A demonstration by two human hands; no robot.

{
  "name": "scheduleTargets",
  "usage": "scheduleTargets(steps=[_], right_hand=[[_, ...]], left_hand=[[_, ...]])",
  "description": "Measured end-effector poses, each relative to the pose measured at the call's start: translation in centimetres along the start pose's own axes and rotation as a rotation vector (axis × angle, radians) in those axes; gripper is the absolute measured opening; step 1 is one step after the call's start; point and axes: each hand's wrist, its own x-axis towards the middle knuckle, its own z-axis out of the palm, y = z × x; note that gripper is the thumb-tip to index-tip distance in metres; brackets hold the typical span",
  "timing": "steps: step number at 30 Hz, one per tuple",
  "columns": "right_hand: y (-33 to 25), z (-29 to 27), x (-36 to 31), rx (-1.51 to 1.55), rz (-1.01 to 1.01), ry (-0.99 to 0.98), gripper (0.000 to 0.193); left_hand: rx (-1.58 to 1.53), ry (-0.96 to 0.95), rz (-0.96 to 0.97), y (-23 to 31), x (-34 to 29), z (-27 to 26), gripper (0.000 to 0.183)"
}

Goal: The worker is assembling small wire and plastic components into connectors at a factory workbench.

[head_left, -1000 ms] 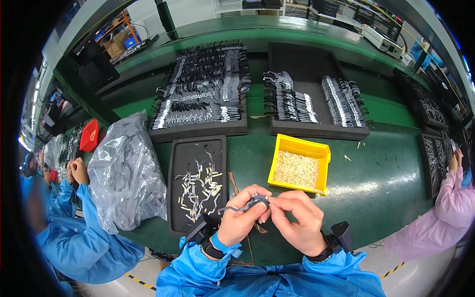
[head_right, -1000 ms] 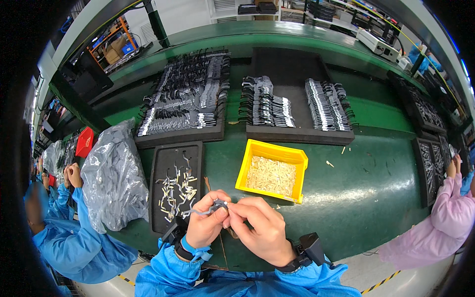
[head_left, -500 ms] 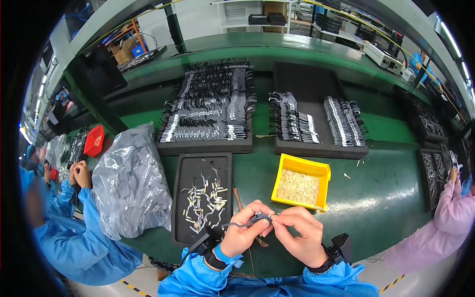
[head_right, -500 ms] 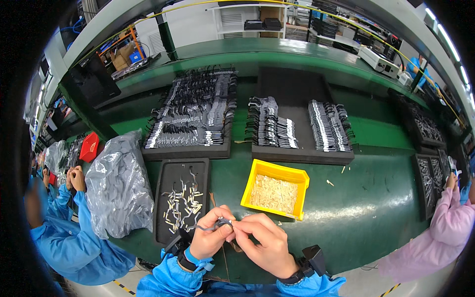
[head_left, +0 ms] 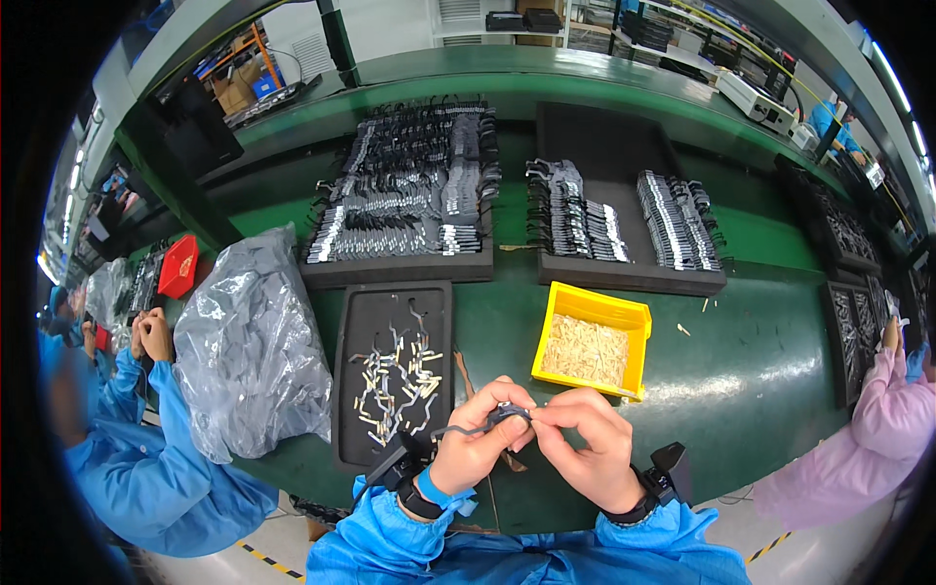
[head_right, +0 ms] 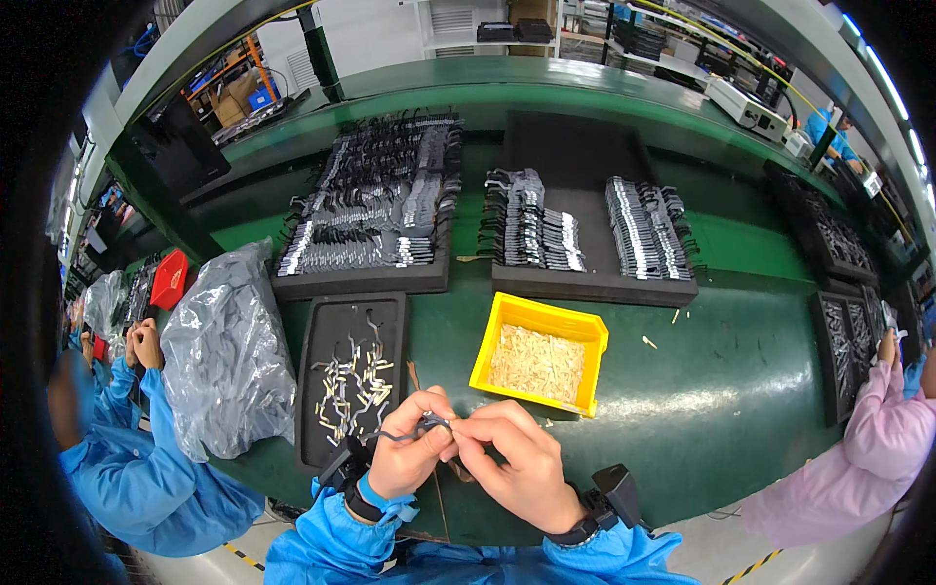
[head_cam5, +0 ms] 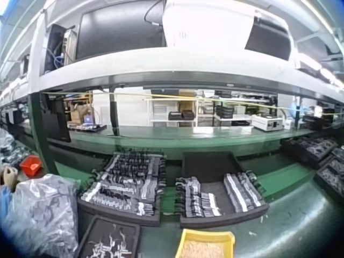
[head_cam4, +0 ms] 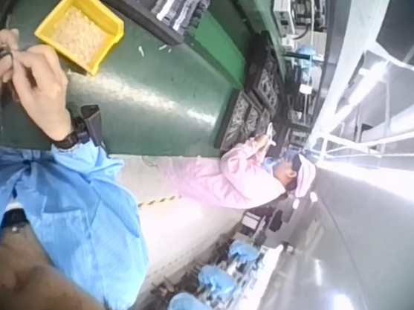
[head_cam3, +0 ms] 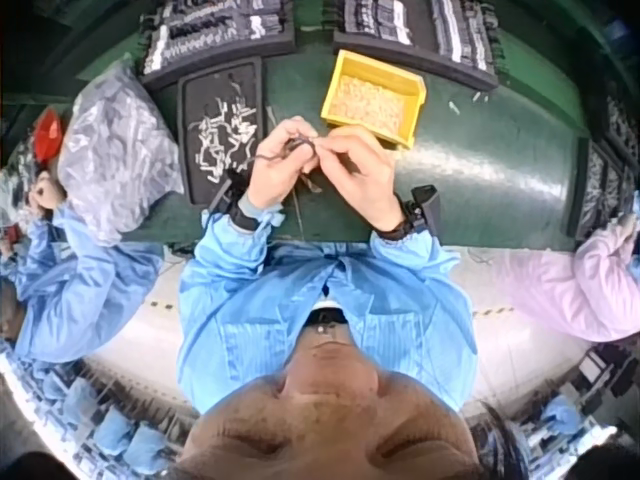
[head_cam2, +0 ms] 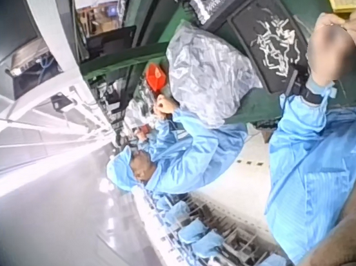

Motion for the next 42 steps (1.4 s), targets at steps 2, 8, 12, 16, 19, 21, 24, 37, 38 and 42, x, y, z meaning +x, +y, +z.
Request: scheduleTargets(steps=[2, 8, 12, 16, 19, 21, 24, 37, 38, 42], right_hand=[[0.4, 0.1, 0.4, 0.021, -0.007, -0.003, 0.017], [0.8, 0.1, 0.0, 0.176, 0.120, -0.036, 0.018], [1.0, 0.2, -0.1, 0.148, 0.097, -0.088, 0.011], [1.6, 0.0, -0.3, 0.336, 0.178, -0.123, 0.008], [1.5, 0.4, 0.0, 0.302, 0.130, -0.091, 0.008], [1.5, 0.4, 0.3, 0.214, 0.054, -0.056, 0.008], [1.1, 0.5, 0.2, 0.183, 0.050, -0.039, 0.010], [2.0, 0.4, -0.5, 0.292, 0.097, -0.071, 0.006], [2.1, 0.4, -0.6, 0.353, 0.141, -0.074, 0.005], [2.1, 0.3, -0.8, 0.513, 0.246, -0.111, 0.005]], left_hand=[[-0.081, 0.047, -0.021, -0.1, 0.0, 0.0, 0.013], [-0.153, 0.112, -0.055, 0.4, -0.1, 0.4, 0.014], [-0.167, 0.089, -0.039, 0.3, 0.1, 0.0, 0.014], [-0.237, 0.028, -0.054, 0.2, 0.0, -0.1, 0.012], [-0.246, 0.073, -0.078, 0.3, 0.2, 0.0, 0.012], [-0.227, 0.085, -0.067, 0.5, 0.4, 0.2, 0.012], [-0.198, 0.097, -0.043, 0.4, 0.1, 0.0, 0.013], [-0.141, 0.036, -0.013, 0.3, 0.1, 0.1, 0.010], [-0.153, 0.029, -0.005, 0.3, 0.1, 0.1, 0.010], [-0.175, -0.001, 0.007, 0.2, 0.1, 0.0, 0.008]])
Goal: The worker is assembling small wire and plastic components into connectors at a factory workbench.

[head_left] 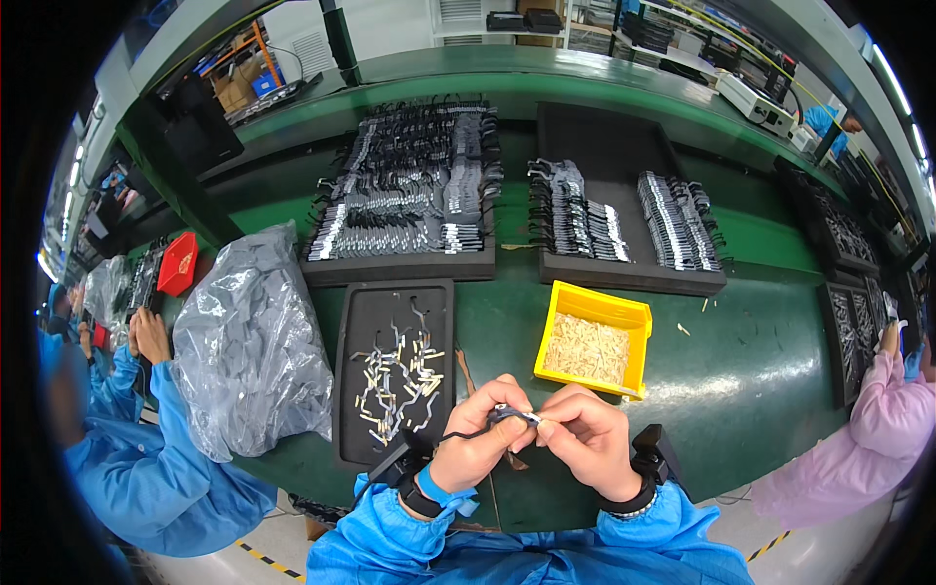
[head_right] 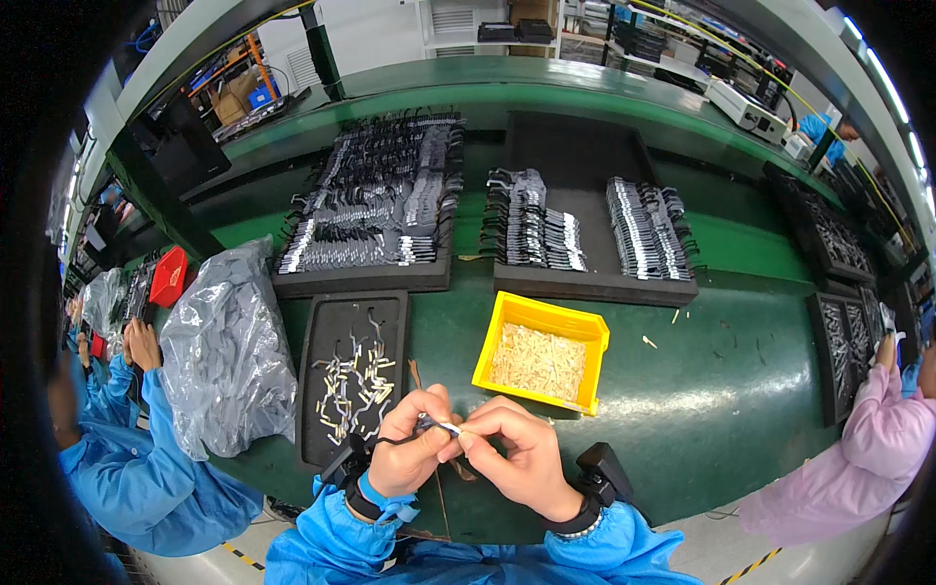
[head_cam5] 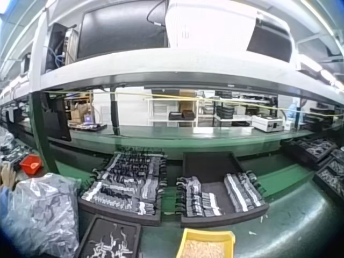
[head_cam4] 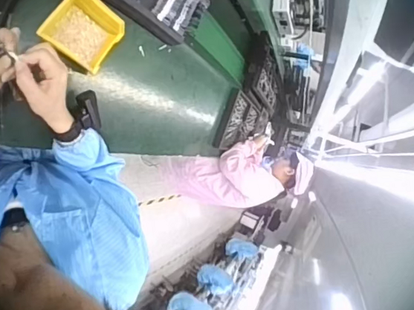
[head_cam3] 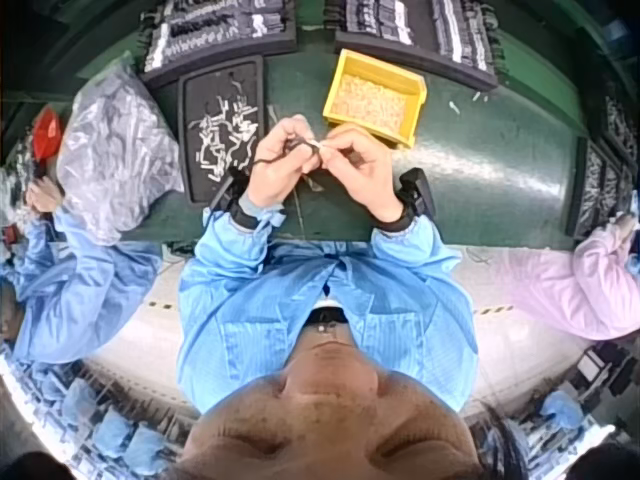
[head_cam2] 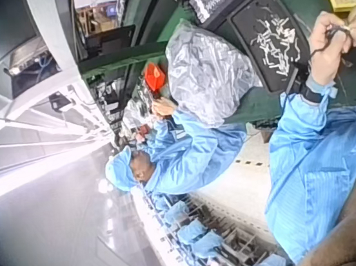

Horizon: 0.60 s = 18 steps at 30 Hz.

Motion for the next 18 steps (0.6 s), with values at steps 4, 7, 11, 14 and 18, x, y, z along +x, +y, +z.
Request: scheduleTargets(steps=[4, 7, 11, 14, 18], right_hand=[[-0.23, -0.01, -0.08, 0.144, 0.064, -0.045, 0.007], [-0.43, 0.04, 0.10, 0.195, 0.132, -0.066, 0.008], [-0.23, 0.04, 0.45, 0.216, 0.100, -0.083, 0.011], [-0.14, -0.08, 0.42, 0.140, 0.079, -0.107, 0.013], [-0.11, 0.08, 0.41, 0.124, 0.054, -0.072, 0.010]], left_hand=[[0.038, -0.050, 0.010, -0.05, 0.00, -0.52, 0.007], [0.051, -0.017, 0.012, -0.12, -0.04, -0.65, 0.007], [0.084, 0.055, 0.032, -0.39, 0.07, -0.54, 0.006], [0.057, 0.075, 0.015, -0.07, 0.14, -0.12, 0.005], [0.101, 0.067, 0.019, -0.21, 0.16, -0.37, 0.005]])
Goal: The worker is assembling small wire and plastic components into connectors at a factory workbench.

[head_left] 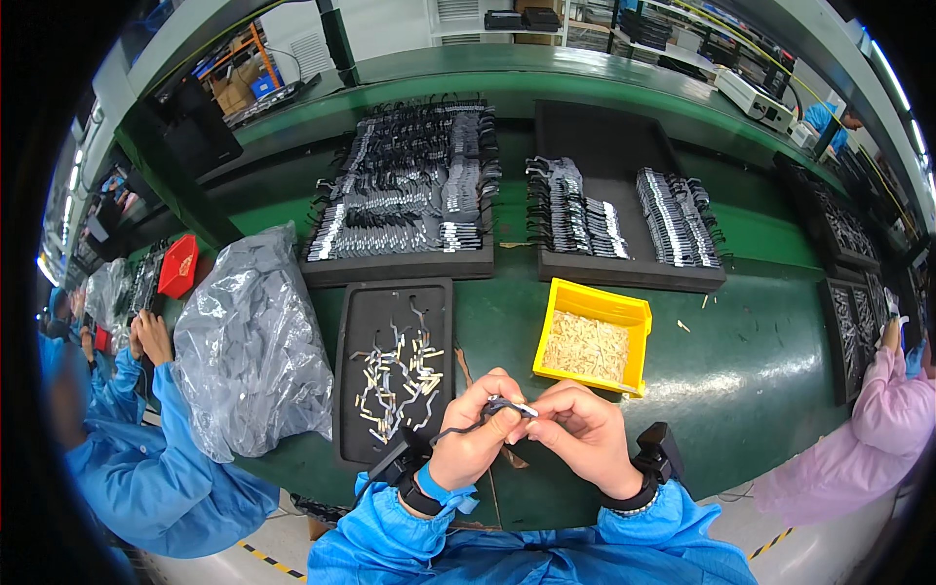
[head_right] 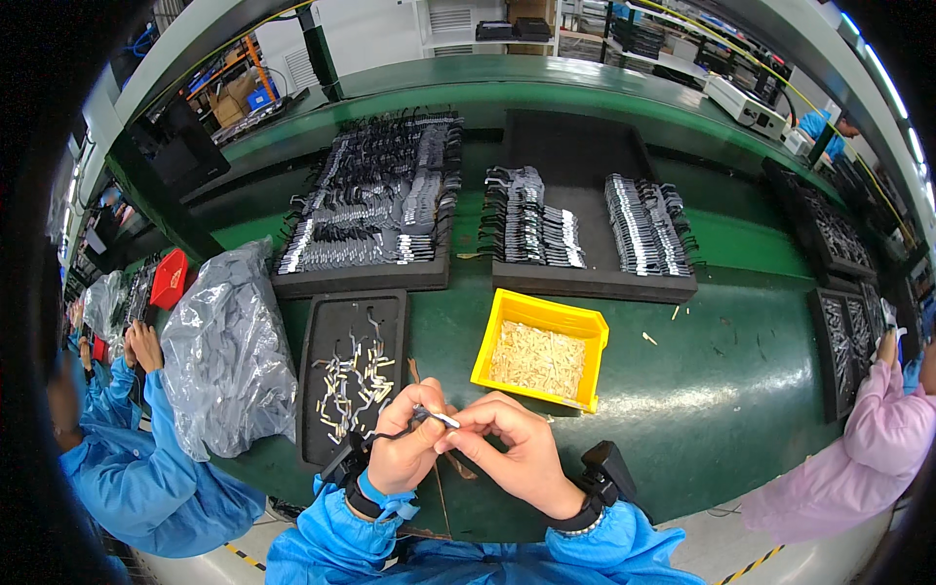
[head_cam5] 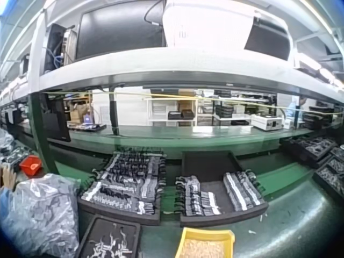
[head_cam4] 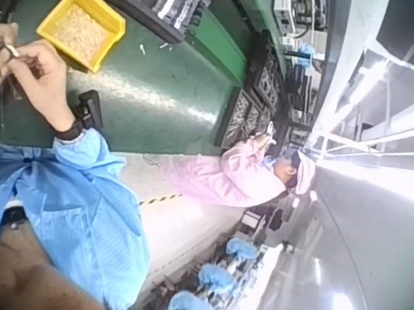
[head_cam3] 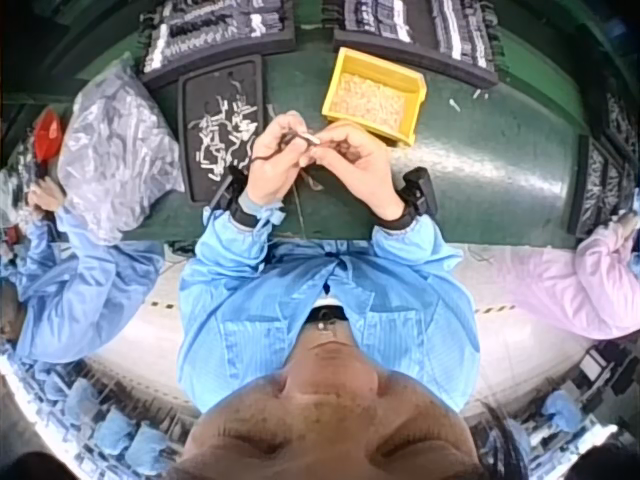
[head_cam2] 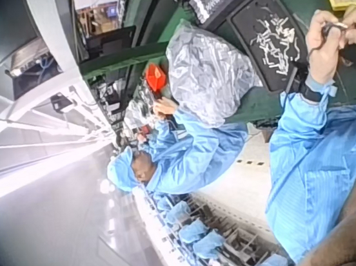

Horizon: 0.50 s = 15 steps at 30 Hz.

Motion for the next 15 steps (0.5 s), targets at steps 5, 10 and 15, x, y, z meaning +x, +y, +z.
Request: scheduleTargets(steps=[5, 10, 15], right_hand=[[0.1, -0.2, -0.2, -0.020, 0.000, 0.002, 0.008], [-0.1, -0.4, 0.0, 0.048, 0.039, -0.022, 0.013], [0.3, -0.6, -0.2, -0.213, -0.051, 0.113, 0.006]], left_hand=[[0.011, -0.003, -0.002, 0.0, -0.3, 0.1, 0.012], [0.009, 0.122, -0.087, 0.7, -0.2, 0.6, 0.028], [0.108, 0.147, -0.105, 0.8, -0.2, 1.1, 0.035]])
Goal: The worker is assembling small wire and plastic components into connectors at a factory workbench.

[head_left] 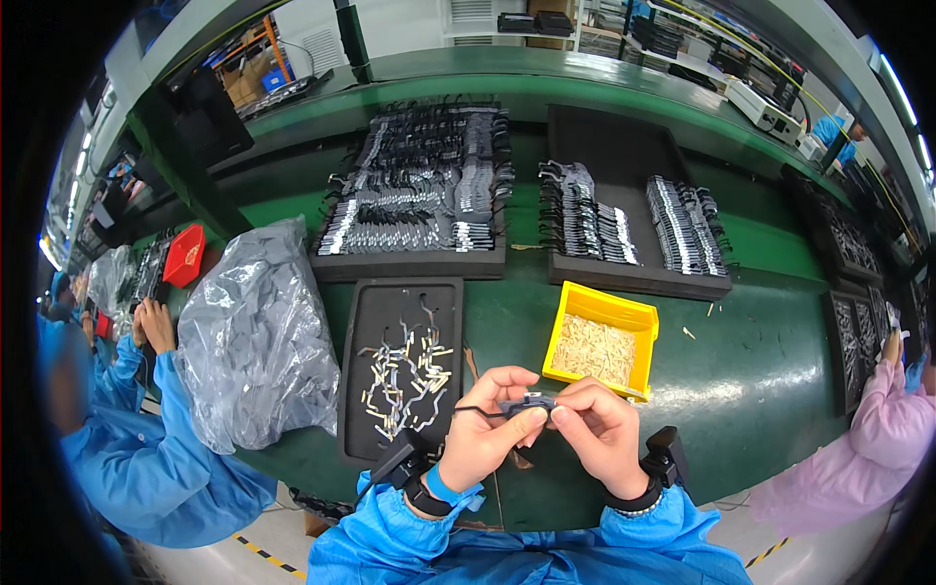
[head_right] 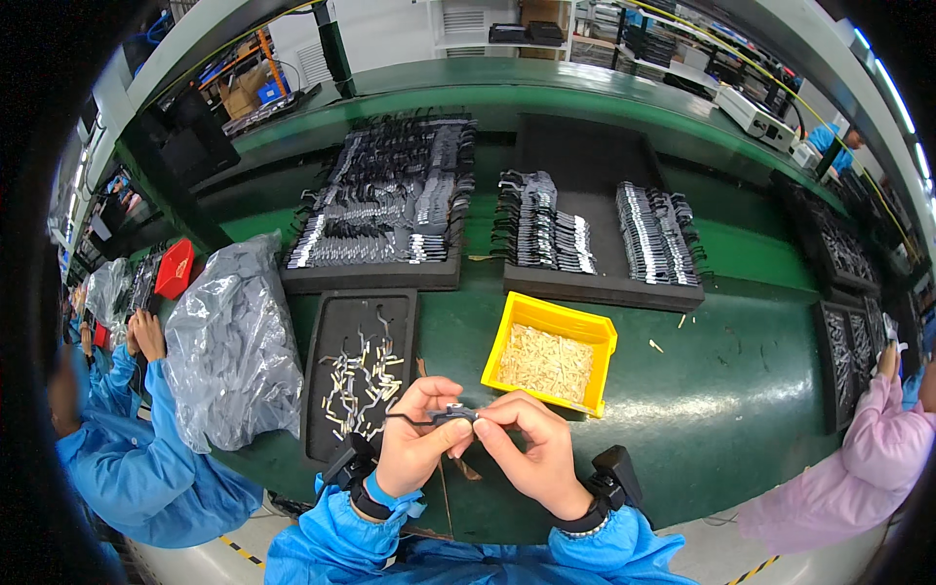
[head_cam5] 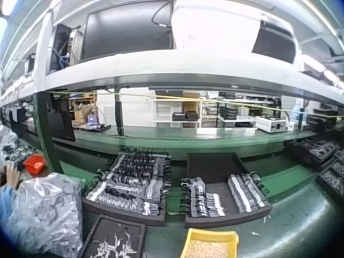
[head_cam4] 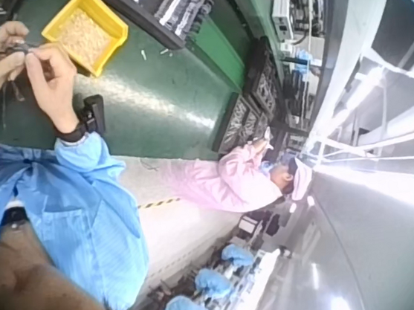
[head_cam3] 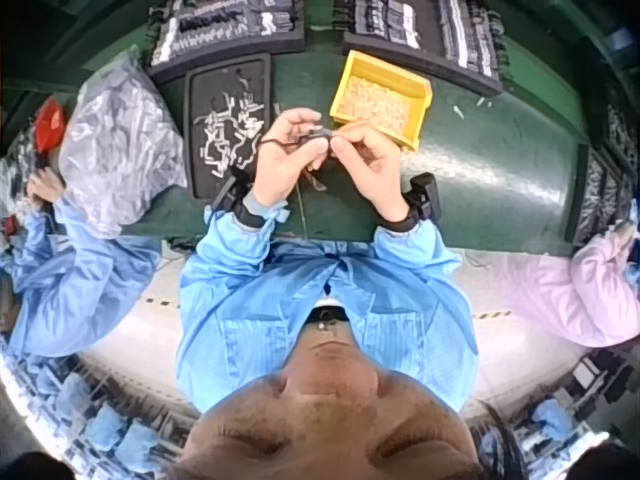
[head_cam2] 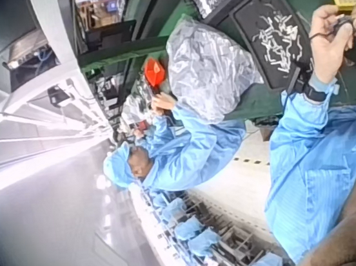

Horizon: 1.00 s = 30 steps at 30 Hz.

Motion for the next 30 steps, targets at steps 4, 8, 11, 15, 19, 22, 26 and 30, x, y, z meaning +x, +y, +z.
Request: scheduleTargets(steps=[4, 8, 11, 15, 19, 22, 26, 30], right_hand=[[-0.1, -0.7, 0.3, -0.137, -0.033, -0.054, 0.004], [-0.3, 0.0, 0.4, 0.120, 0.084, -0.021, 0.006], [0.1, 0.1, 0.2, 0.116, 0.092, 0.002, 0.007], [1.0, 0.3, -0.3, -0.029, 0.022, 0.075, 0.006], [0.8, 0.7, -0.4, -0.061, -0.009, 0.141, 0.007], [0.4, 0.9, 0.0, -0.200, -0.124, 0.053, 0.008], [0.2, 0.4, 0.3, -0.114, -0.047, 0.036, 0.010], [-1.5, -0.8, 0.6, -0.328, -0.128, 0.018, 0.014]], left_hand=[[-0.011, 0.068, -0.044, 0.4, 0.1, 0.3, 0.038], [0.041, 0.054, -0.051, 0.7, 0.4, 0.2, 0.040], [0.130, 0.012, -0.006, 0.4, 0.3, 0.1, 0.041], [0.150, 0.024, -0.002, 0.2, 0.0, 0.5, 0.036], [0.013, -0.017, 0.008, -0.7, -0.3, 0.6, 0.022], [0.078, 0.019, 0.093, -1.8, 0.0, 0.3, 0.014], [0.276, 0.028, 0.235, -1.3, 0.3, 0.1, 0.007], [0.610, -0.073, 0.477, -1.2, 0.4, -0.2, 0.009]])
